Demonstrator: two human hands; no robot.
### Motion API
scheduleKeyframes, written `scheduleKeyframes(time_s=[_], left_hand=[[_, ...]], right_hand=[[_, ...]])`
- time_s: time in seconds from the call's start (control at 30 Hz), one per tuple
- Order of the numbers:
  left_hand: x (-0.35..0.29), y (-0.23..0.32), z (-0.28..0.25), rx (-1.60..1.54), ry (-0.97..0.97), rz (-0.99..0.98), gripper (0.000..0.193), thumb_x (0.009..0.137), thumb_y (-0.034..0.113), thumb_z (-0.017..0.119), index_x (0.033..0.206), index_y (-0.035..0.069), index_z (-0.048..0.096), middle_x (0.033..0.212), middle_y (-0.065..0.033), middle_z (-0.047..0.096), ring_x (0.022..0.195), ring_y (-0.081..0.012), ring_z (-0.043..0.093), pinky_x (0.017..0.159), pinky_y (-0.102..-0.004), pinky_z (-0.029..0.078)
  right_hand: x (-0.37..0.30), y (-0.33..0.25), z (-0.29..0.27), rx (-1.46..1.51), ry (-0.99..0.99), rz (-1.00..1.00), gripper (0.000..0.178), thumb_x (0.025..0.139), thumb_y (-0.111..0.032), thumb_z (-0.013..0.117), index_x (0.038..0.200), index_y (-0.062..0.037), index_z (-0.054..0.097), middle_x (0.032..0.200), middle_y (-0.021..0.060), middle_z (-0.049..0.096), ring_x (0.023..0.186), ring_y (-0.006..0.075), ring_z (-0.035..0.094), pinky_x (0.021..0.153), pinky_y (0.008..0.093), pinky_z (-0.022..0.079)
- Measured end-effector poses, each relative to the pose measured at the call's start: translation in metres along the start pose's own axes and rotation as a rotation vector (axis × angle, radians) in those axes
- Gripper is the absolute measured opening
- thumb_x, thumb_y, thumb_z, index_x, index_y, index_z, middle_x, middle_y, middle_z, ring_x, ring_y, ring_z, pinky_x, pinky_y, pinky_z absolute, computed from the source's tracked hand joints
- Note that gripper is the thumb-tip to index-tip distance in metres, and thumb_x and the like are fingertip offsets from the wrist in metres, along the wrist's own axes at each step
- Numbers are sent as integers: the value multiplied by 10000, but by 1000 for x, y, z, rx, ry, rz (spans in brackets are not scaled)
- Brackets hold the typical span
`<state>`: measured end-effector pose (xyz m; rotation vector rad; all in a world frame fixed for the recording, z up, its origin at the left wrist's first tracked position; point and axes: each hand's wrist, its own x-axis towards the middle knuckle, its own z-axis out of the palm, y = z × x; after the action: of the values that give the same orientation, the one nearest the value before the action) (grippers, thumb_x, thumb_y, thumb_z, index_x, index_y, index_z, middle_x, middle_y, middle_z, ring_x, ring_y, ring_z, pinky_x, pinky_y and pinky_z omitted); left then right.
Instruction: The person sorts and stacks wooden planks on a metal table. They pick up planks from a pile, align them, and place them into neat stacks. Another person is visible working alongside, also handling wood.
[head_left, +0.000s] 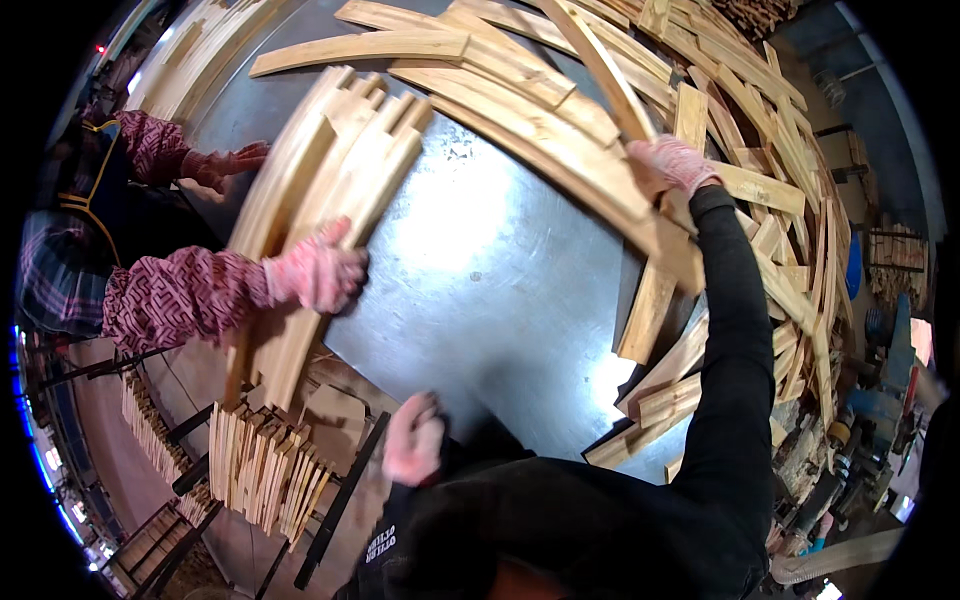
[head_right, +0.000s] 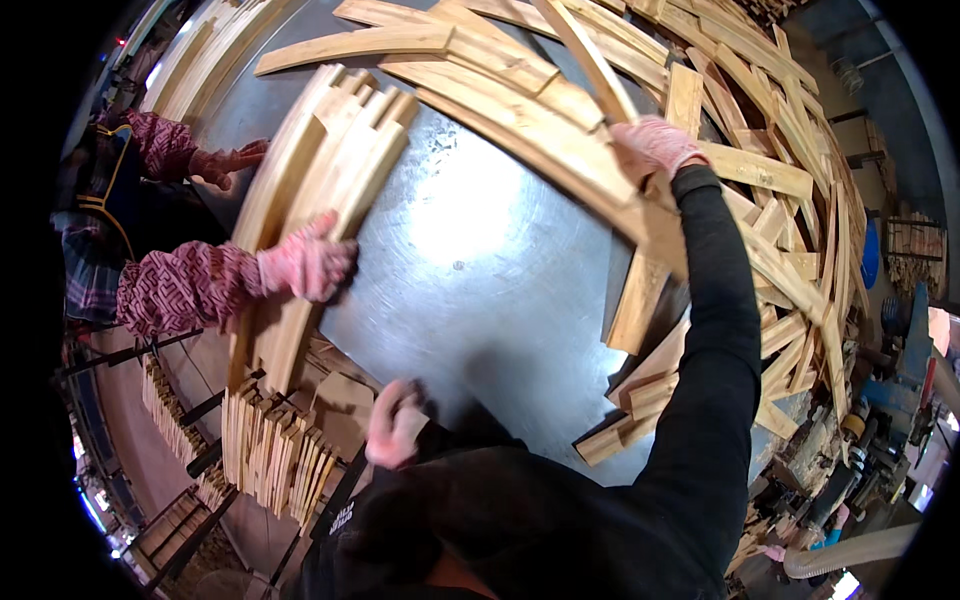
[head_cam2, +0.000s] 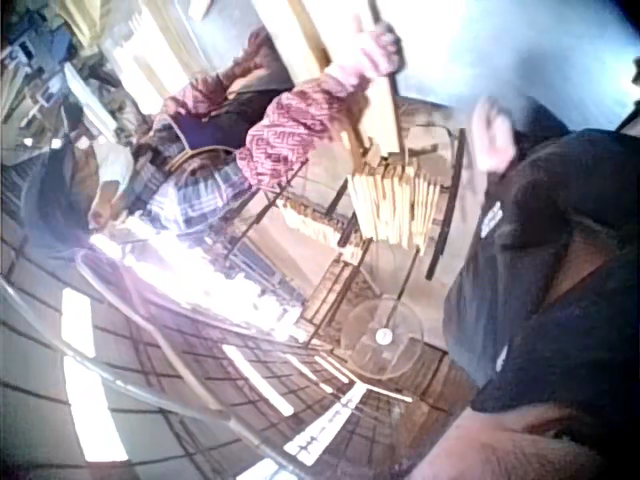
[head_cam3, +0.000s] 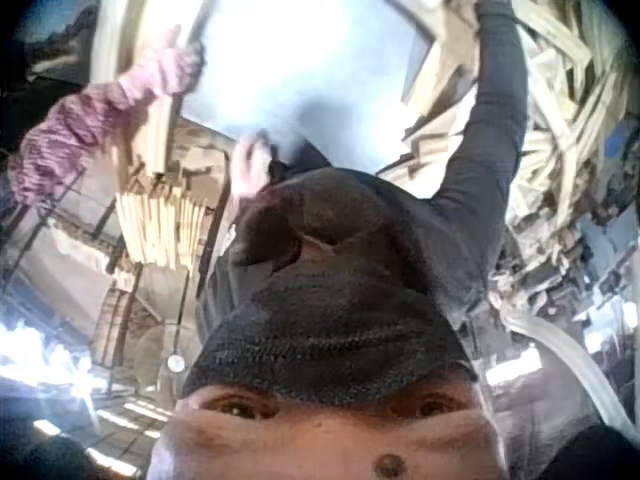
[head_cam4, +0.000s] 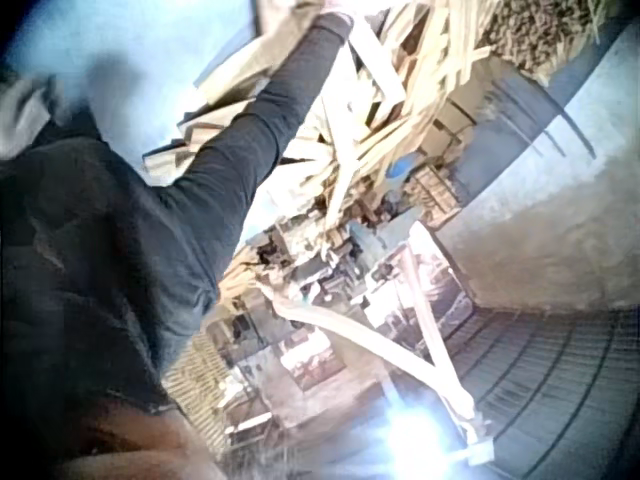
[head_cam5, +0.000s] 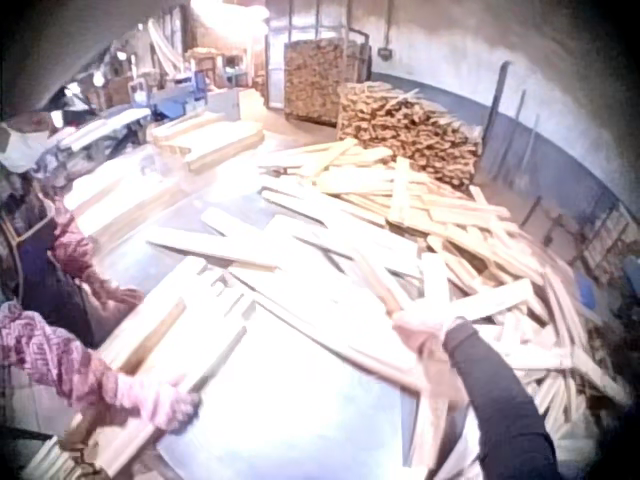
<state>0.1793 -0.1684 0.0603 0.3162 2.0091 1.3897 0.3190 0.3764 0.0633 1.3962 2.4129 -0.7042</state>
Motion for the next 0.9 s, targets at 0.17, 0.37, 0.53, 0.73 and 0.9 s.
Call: scheduleKeyframes(time_s=[0.17, 0.37, 0.53, 0.73, 0.9], left_hand=[[83, 25, 100, -79, -552, -79, 498, 907, 153, 605, 1331, -70, 468, 1193, -170, 609, 1082, -202, 591, 918, -304, 472], [147, 63, 131, 591, 128, 457, 793, 736, 328, 742, 1348, -64, 426, 1205, -262, 539, 1093, -376, 554, 938, -421, 446], [177, 57, 165, 1013, 116, 208, 1116, 627, 676, 684, 1427, -4, 303, 1379, -310, 378, 1286, -444, 332, 1038, -615, 209], [161, 20, 165, 799, 120, 438, 937, 767, 436, 691, 1475, -5, 265, 1429, -222, 404, 1332, -329, 364, 1107, -443, 270], [150, 29, 104, -672, -595, -206, 629, 864, 282, 713, 1358, -6, 450, 1104, -97, 621, 951, -185, 624, 837, -312, 520]], right_hand=[[-102, 10, 120, 535, -78, -111, 361, 919, -393, 609, 1067, -71, 678, 966, 154, 681, 837, 272, 651, 748, 360, 528], [-260, 1, 208, 967, 142, 255, 420, 871, -305, 699, 1154, -5, 615, 915, 148, 697, 836, 261, 678, 752, 377, 531], [-240, -41, 160, 619, 312, 346, 465, 876, -392, 641, 1194, -54, 600, 855, 172, 680, 782, 326, 660, 727, 378, 518], [-164, -97, 102, 736, 300, 65, 567, 896, -477, 584, 1244, -31, 564, 896, 224, 681, 844, 379, 670, 742, 429, 525], [-168, -152, 151, 400, 164, -453, 459, 913, -401, 622, 1188, -34, 613, 1014, 200, 661, 966, 375, 636, 834, 413, 518]])
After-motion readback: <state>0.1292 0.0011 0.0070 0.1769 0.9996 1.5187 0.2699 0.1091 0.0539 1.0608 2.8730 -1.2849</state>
